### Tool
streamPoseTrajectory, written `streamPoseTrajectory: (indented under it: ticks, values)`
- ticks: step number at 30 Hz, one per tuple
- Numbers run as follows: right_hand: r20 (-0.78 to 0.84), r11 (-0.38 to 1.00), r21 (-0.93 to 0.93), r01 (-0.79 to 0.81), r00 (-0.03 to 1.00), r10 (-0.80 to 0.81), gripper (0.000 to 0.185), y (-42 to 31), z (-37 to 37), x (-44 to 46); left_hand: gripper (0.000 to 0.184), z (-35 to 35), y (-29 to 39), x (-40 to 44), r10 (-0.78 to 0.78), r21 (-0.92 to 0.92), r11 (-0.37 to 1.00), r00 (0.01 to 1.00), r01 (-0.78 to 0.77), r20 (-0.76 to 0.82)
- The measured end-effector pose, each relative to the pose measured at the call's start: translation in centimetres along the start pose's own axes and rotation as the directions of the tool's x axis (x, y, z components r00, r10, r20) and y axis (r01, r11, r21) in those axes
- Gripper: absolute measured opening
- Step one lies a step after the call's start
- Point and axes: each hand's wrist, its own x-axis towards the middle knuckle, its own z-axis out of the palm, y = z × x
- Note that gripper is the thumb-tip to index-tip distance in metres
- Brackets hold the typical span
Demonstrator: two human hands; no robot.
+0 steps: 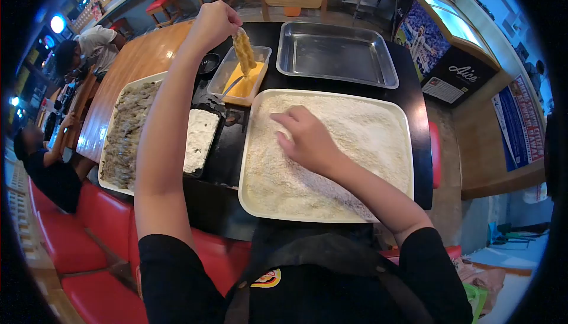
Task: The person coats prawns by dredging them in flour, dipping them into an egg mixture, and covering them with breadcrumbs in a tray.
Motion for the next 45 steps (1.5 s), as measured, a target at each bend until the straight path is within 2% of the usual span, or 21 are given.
streamPoseTrajectory:
  ticks: [5,7,10,15,16,19,21,22,23,25,28,37,41,45]
  values:
    - [-0.148,0.979,-0.012,-0.201,0.969,0.197,0.031,2.1,-5.2,-6.1,0.019,-0.1,1.0,-0.7,-0.066,-0.037,0.997,0.994,0.069,0.083]
    - [-0.218,0.945,-0.019,-0.327,0.924,0.315,0.028,2.6,-7.1,-8.2,0.02,0.1,1.1,-1.0,-0.066,-0.048,0.996,0.989,0.073,0.129]
    - [-0.35,0.906,-0.068,-0.417,0.861,0.37,0.028,4.0,-9.5,-11.5,0.019,0.8,0.7,-1.4,-0.131,-0.19,0.964,0.957,0.184,0.26]
    - [-0.523,0.849,-0.098,-0.52,0.753,0.401,0.026,6.3,-11.2,-16.2,0.018,0.7,0.1,-2.0,-0.183,-0.245,0.935,0.94,0.257,0.289]
    - [-0.518,0.816,-0.078,-0.572,0.723,0.457,0.027,6.2,-11.3,-16.8,0.018,0.5,0.0,-2.0,-0.195,-0.232,0.937,0.942,0.261,0.273]
    - [-0.441,0.866,-0.268,-0.422,0.853,0.279,0.031,5.2,-11.0,-17.4,0.019,-0.5,-0.3,-1.6,-0.212,-0.223,0.935,0.94,0.274,0.265]
    - [-0.21,0.948,-0.156,-0.277,0.947,0.242,0.038,3.8,-9.4,-17.2,0.019,-1.0,-0.1,-1.3,-0.223,-0.24,0.927,0.939,0.287,0.263]
    - [-0.046,0.962,-0.207,-0.176,0.984,0.17,0.042,2.7,-8.3,-16.8,0.018,-1.3,0.2,-1.3,-0.221,-0.201,0.939,0.939,0.277,0.262]
    - [0.122,0.968,-0.241,-0.067,0.988,0.099,0.046,1.6,-7.2,-16.3,0.018,-1.4,0.5,-1.3,-0.223,-0.194,0.941,0.94,0.276,0.258]
    - [0.378,0.96,-0.238,0.147,0.924,-0.048,0.056,-0.1,-4.9,-15.5,0.018,-1.4,0.5,-1.0,-0.228,-0.178,0.945,0.942,0.276,0.248]
    - [0.509,0.939,-0.194,0.283,0.848,-0.15,0.06,-0.8,-2.4,-14.1,0.018,-1.4,1.0,-1.0,-0.219,-0.137,0.957,0.949,0.254,0.226]
    - [0.426,0.853,-0.495,0.166,0.902,0.072,0.063,3.7,-2.3,-10.3,0.021,-2.2,0.9,-1.0,-0.206,-0.071,0.973,0.966,0.219,0.157]
    - [0.318,0.846,-0.528,0.071,0.94,0.12,0.064,5.0,-2.8,-10.5,0.021,-2.2,0.7,-1.1,-0.225,-0.051,0.971,0.963,0.235,0.152]
    - [0.284,0.846,-0.532,0.022,0.946,0.154,0.063,5.4,-2.8,-10.5,0.022,-2.5,0.4,-1.2,-0.238,-0.044,0.968,0.962,0.246,0.137]
